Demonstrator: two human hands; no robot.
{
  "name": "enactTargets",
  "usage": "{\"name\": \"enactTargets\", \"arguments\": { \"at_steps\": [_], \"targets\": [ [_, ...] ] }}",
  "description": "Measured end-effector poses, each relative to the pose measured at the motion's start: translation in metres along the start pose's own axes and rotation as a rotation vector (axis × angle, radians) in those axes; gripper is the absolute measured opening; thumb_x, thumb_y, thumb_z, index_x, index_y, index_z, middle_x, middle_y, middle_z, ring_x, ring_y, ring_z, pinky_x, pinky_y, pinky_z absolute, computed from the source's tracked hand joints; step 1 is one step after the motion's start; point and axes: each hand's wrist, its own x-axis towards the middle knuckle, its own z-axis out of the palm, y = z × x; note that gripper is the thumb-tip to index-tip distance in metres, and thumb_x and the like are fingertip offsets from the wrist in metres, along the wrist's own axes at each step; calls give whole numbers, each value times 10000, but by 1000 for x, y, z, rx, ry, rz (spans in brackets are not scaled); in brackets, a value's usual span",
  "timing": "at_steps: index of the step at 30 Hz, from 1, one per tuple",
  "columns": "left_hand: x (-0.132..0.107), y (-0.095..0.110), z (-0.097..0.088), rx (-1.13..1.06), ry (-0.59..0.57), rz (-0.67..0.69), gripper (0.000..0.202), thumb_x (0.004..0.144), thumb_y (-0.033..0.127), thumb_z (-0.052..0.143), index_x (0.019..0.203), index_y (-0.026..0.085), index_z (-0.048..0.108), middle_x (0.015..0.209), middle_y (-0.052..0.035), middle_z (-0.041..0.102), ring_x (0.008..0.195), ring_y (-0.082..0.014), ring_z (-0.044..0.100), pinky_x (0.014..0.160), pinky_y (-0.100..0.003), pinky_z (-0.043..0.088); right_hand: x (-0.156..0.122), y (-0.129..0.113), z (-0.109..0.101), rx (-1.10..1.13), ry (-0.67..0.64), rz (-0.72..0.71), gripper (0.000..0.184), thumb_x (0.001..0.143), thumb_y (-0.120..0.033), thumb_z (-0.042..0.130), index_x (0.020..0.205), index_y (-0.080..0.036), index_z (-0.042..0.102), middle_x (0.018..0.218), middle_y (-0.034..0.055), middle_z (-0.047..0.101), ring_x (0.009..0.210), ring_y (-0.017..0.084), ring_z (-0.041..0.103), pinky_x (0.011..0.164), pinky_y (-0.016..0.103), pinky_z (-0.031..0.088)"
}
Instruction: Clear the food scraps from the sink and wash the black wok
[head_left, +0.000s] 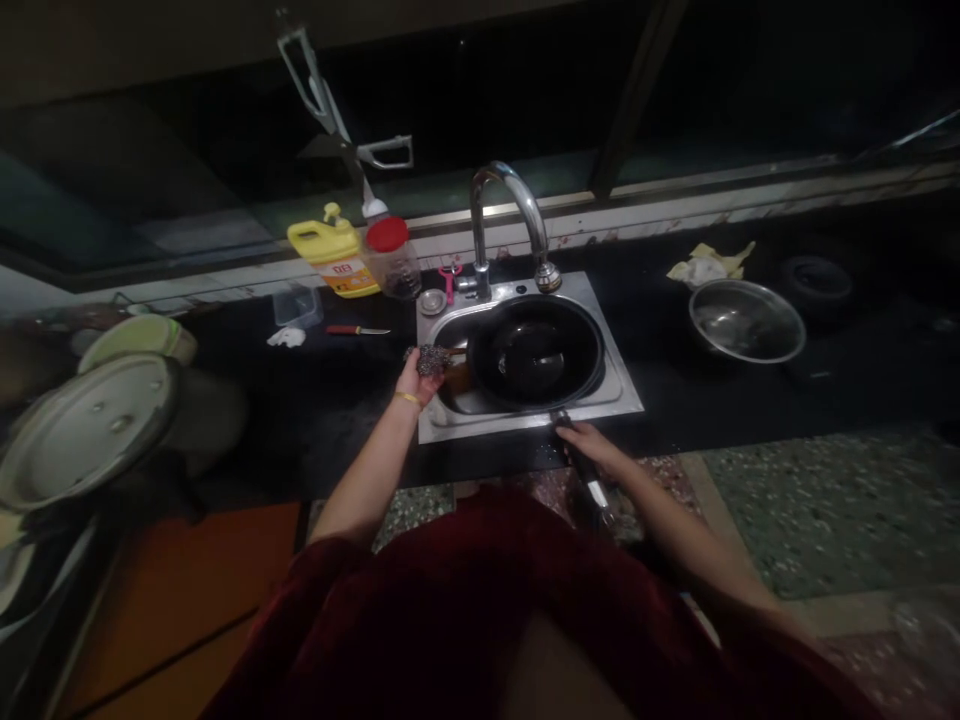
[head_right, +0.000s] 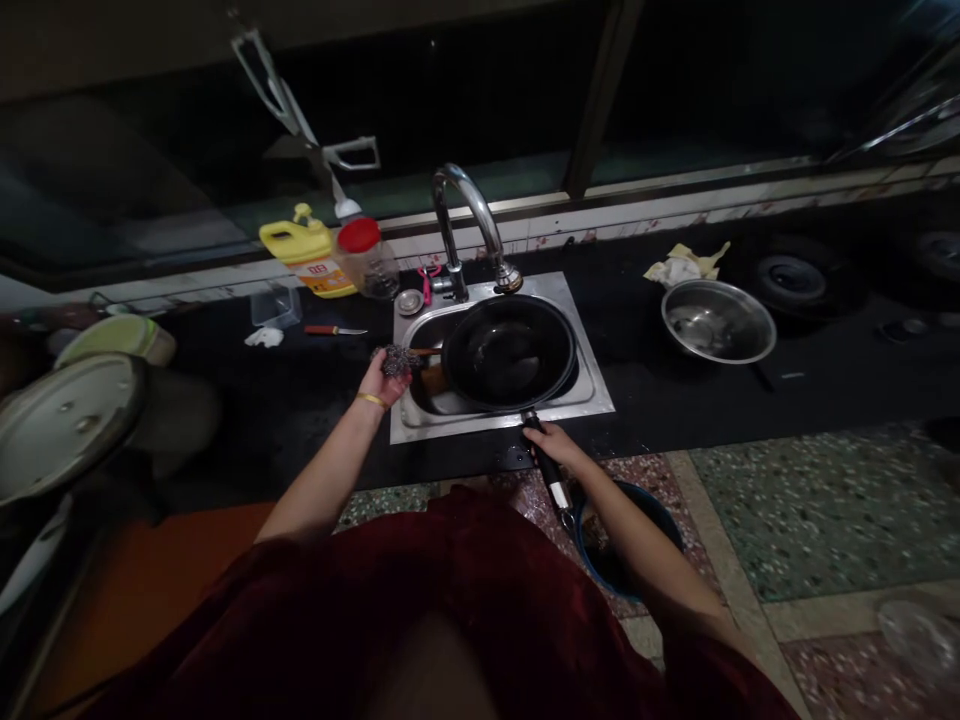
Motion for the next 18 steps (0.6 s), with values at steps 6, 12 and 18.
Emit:
{"name": "enactTargets", "arguments": {
  "at_steps": [6,12,18],
  "targets": [
    [-9,29,-12,-142,-15,40,261,961,317,451,1015,143,637,705,-57,680,648,-168,661,655,-288,558,-15,-49,-21,-903,303,-270,326,912,-389,505,1079,-176,686,1050,128,726,996,267,673,820,331,482],
    [9,91,-16,-201,-64,-5,343,942,376,460,1090,121,637,743,-101,684,724,-227,681,741,-394,579,7,-192,26,-955,299,-684,329,921,-266,473,1137,-193,711,1165,95,712,1091,262,660,958,358,487],
    [72,185,-14,-383,-143,45,249,946,252,479,1136,162,613,844,-97,693,818,-204,693,798,-381,580,67,-371,145,-1066,260,-1017,441,900,-108,428,1287,-174,629,1325,83,628,1216,242,595,1030,355,471]
  ]
}}
